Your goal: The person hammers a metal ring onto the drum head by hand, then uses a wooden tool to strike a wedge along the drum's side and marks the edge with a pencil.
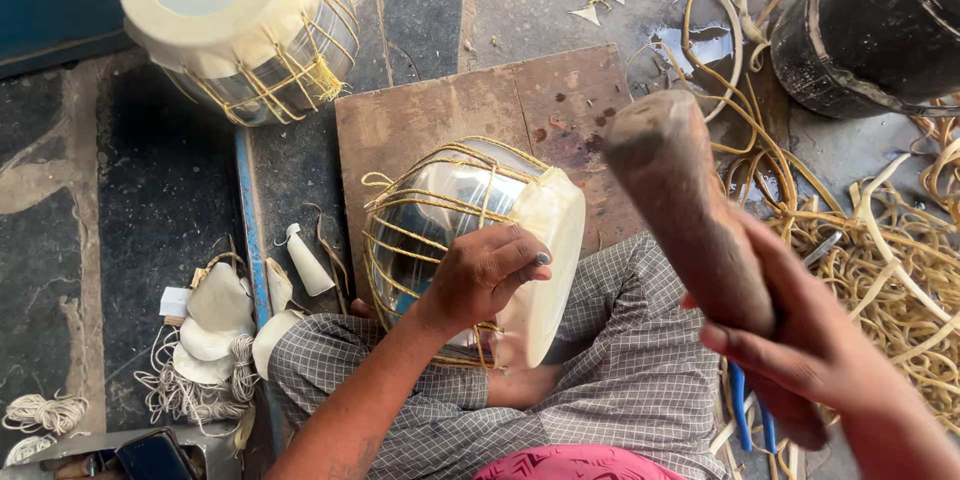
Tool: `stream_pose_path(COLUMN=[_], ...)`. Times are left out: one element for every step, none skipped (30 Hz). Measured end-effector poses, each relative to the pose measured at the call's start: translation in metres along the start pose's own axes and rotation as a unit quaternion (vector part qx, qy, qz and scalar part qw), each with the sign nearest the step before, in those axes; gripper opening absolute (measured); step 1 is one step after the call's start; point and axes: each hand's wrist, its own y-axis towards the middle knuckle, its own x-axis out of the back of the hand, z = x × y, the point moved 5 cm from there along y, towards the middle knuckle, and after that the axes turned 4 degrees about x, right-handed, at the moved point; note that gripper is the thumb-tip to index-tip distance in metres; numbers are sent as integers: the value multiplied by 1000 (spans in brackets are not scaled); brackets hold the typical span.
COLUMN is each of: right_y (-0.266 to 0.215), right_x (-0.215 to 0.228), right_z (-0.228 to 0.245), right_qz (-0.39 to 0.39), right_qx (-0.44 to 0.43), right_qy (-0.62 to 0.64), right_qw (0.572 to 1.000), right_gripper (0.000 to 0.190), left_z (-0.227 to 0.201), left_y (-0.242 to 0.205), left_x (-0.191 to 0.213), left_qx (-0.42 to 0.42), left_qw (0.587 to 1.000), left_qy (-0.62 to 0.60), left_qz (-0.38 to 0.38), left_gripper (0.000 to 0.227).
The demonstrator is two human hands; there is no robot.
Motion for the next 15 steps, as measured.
stream_pose_path(right_y=[-7,-18,-23,-21,-17,-12,-1,14,22,29,32,33,31,27,26], right_x=[4,7,9,7,5,1,-14,-26,-28,-27,-22,-17,-11,-5,0], right_z=[8,19,30,40,54,70,70,63,59,70,79,83,84,82,80], right_qz=[-21,-42,-63,-60,-57,-53,73,192,294,275,256,230,208,177,152], right_qx=[11,22,33,36,38,41,-59,-159,-252,-252,-251,-246,-242,-236,-211], right_qy=[-6,-12,-19,-38,-58,-77,-237,-386,-516,-480,-444,-414,-382,-355,-335], right_qw=[1000,999,997,997,996,995,967,888,764,794,821,846,867,887,905], right_gripper=[108,112,115,108,102,95,97,100,102,104,106,108,111,115,116], left_z=[-1,-1,0,1,3,5,8,12,16,18,22,27,27,25,23], left_y=[-1,-1,-1,-2,-4,-6,-8,-10,-8,-6,-4,2,3,2,3], left_x=[0,-1,-2,-3,-4,-5,-6,-8,-11,-13,-13,-13,-13,-11,-7], left_qx=[-3,-4,-5,-6,-6,-7,-8,-14,-23,-32,-33,-35,-32,-20,-8], left_qw=[1000,1000,1000,1000,999,999,999,998,997,995,995,995,996,999,1000], left_qy=[8,15,22,28,30,32,35,56,78,99,97,94,88,48,10], left_qz=[-3,-6,-9,-12,-12,-12,-11,-10,-8,-7,-2,3,9,-6,-22], left_gripper=[17,17,17,17,17,17,17,16,14,13,14,16,18,16,15])
